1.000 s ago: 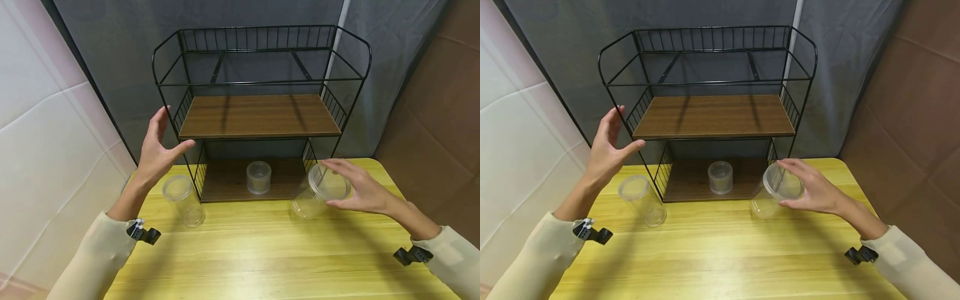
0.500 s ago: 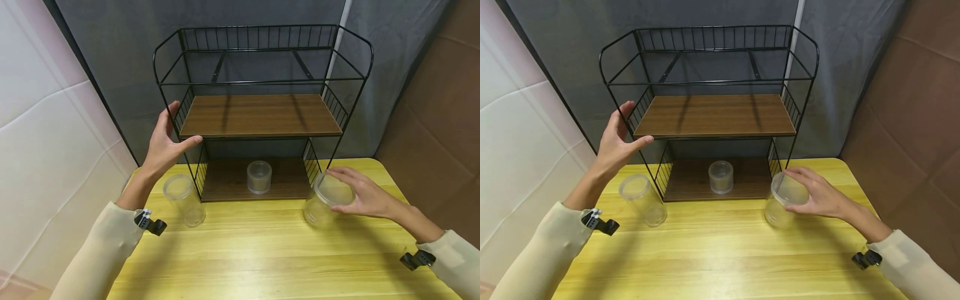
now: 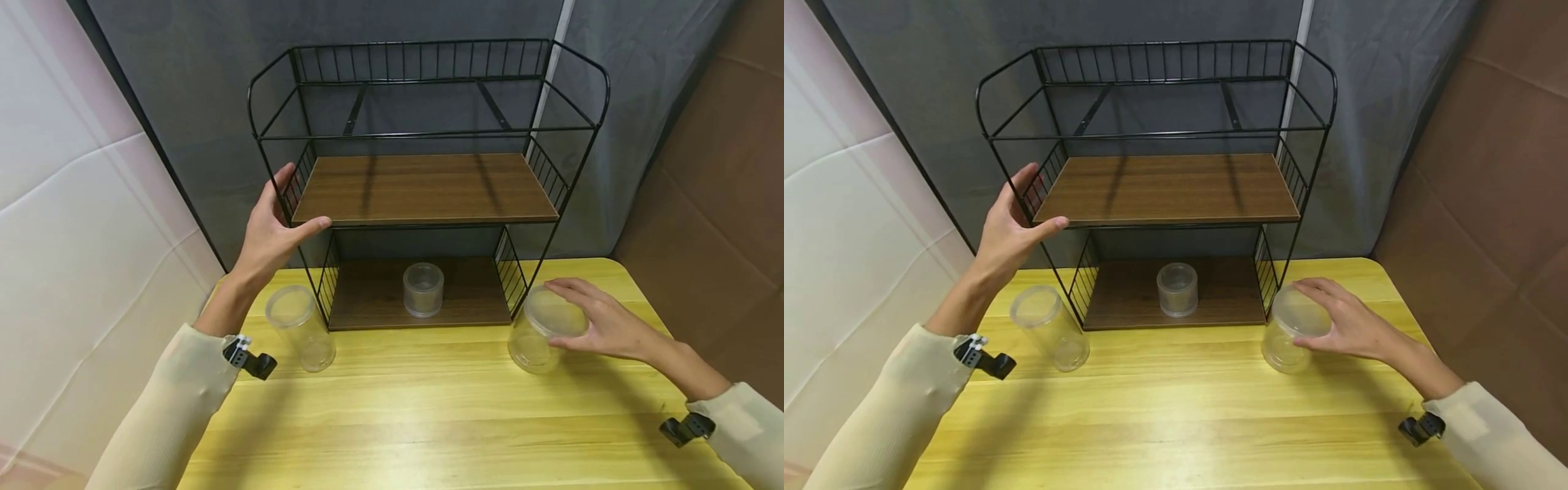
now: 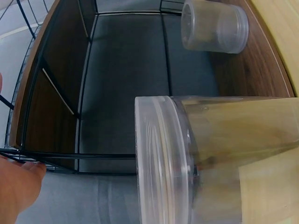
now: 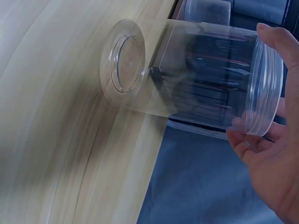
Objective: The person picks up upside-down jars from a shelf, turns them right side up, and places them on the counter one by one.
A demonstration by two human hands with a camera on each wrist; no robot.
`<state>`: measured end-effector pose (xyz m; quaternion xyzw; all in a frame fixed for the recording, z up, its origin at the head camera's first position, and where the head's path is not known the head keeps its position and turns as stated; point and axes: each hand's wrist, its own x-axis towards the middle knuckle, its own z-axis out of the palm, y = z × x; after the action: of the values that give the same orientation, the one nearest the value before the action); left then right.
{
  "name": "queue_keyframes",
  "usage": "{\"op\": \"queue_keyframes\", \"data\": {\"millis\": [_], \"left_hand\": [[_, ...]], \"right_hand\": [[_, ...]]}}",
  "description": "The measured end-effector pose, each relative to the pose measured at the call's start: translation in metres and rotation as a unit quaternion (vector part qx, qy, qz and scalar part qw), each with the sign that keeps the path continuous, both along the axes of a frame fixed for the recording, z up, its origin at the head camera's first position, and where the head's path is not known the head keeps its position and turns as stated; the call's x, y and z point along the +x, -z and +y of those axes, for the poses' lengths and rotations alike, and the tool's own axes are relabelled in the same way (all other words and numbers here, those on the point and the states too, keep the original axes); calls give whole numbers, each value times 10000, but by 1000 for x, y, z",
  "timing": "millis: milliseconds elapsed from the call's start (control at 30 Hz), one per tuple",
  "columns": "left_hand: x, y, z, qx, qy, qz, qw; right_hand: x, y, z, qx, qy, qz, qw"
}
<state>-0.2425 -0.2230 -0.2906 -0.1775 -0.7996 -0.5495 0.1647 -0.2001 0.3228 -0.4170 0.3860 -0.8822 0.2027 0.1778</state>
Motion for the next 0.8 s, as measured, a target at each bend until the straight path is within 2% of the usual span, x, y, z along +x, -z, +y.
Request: {"op": "queue_keyframes", "data": {"millis": [367, 500, 667, 800], "left_hand": [[-2, 1, 1, -29, 141, -183, 9997], [-3, 1, 1, -48, 148, -186, 9997], [-3, 2, 1, -87, 151, -120, 9998], [-4, 3, 1, -115, 138, -64, 9998]], "right_hand": [[3, -2, -1, 182, 245, -34, 9995], [5, -8, -3, 248, 207, 271, 9991], [7, -18, -11, 171, -33, 778, 9968], [10, -28, -25, 182, -153, 831, 9963]]}}
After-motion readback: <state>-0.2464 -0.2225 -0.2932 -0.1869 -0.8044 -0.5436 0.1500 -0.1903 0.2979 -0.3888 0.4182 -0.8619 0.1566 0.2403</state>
